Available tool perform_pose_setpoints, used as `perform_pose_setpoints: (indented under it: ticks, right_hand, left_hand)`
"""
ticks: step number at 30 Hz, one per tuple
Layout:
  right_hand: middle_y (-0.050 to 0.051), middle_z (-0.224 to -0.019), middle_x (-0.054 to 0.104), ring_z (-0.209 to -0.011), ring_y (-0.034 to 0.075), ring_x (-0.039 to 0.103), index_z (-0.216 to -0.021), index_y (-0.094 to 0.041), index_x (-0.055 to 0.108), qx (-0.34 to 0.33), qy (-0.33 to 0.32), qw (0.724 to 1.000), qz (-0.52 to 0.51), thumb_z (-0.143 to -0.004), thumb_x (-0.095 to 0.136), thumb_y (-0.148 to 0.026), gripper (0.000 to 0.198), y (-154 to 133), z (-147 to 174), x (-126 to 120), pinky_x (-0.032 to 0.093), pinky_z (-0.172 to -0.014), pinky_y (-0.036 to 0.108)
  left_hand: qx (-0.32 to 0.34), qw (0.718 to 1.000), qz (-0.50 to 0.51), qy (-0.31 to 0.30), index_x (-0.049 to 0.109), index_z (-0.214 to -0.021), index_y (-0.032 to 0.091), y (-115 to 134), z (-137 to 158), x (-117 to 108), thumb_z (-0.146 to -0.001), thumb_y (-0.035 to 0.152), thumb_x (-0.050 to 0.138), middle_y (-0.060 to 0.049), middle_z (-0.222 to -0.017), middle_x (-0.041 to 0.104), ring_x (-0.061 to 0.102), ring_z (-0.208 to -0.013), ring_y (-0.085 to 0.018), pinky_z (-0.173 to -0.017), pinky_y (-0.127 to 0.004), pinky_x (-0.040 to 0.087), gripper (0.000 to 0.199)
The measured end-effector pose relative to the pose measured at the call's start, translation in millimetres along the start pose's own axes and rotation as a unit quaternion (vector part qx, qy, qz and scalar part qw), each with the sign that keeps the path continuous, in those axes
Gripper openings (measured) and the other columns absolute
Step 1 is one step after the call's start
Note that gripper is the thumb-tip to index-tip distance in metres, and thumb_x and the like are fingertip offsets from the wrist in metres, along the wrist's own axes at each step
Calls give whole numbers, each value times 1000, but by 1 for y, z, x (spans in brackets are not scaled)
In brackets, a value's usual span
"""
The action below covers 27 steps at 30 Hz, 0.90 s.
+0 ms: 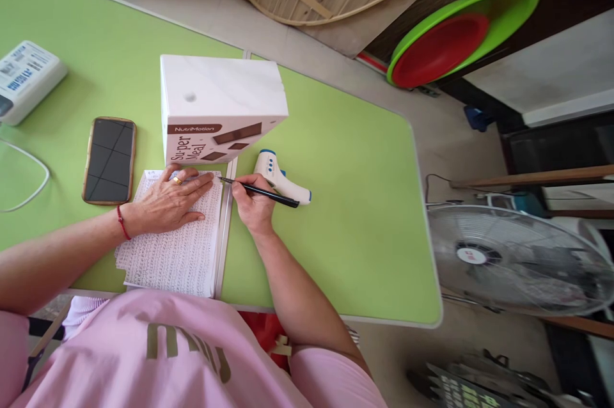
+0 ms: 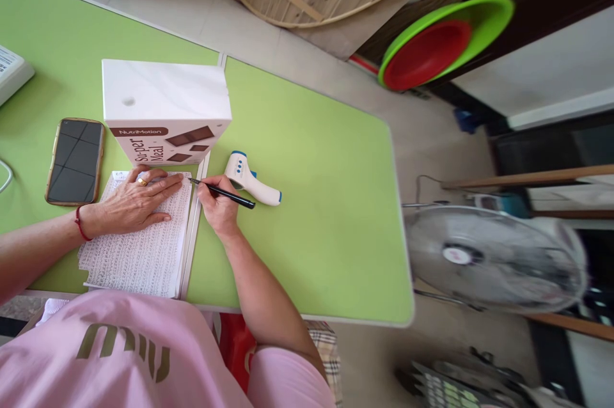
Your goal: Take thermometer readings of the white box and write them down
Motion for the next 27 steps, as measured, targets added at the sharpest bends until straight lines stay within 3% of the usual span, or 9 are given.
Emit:
perform_pose_setpoints:
  ticks: [5,27]
  right_hand:
    - [-5,-59,60,-49,12,49,-77,-24,62,-1,25,1000,-10,-83,66,-42,19,2,0,-5,44,-48,27]
    - [-5,-61,60,-50,11,49,-77,-24,62,14,12,1000,4,-83,66,-44,21,4,0,-2,43,-49,26]
  left_hand:
    - [1,1000,1,2,44,-159,15,0,0,-1,-106,50,49,-16,-159,53,48,-142,-37,-117,-54,31,64]
    - [3,1000,-1,5,46,-157,13,0,1,0,-106,51,49,-17,-160,52,49,-142,-38,-117,-56,31,64]
Point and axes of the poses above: each hand's wrist, its own z-axis away from the middle knuckle, its own x-axis out of the palm, y = z × x, the point moved 10 cm from there along -z, towards the middle knuckle
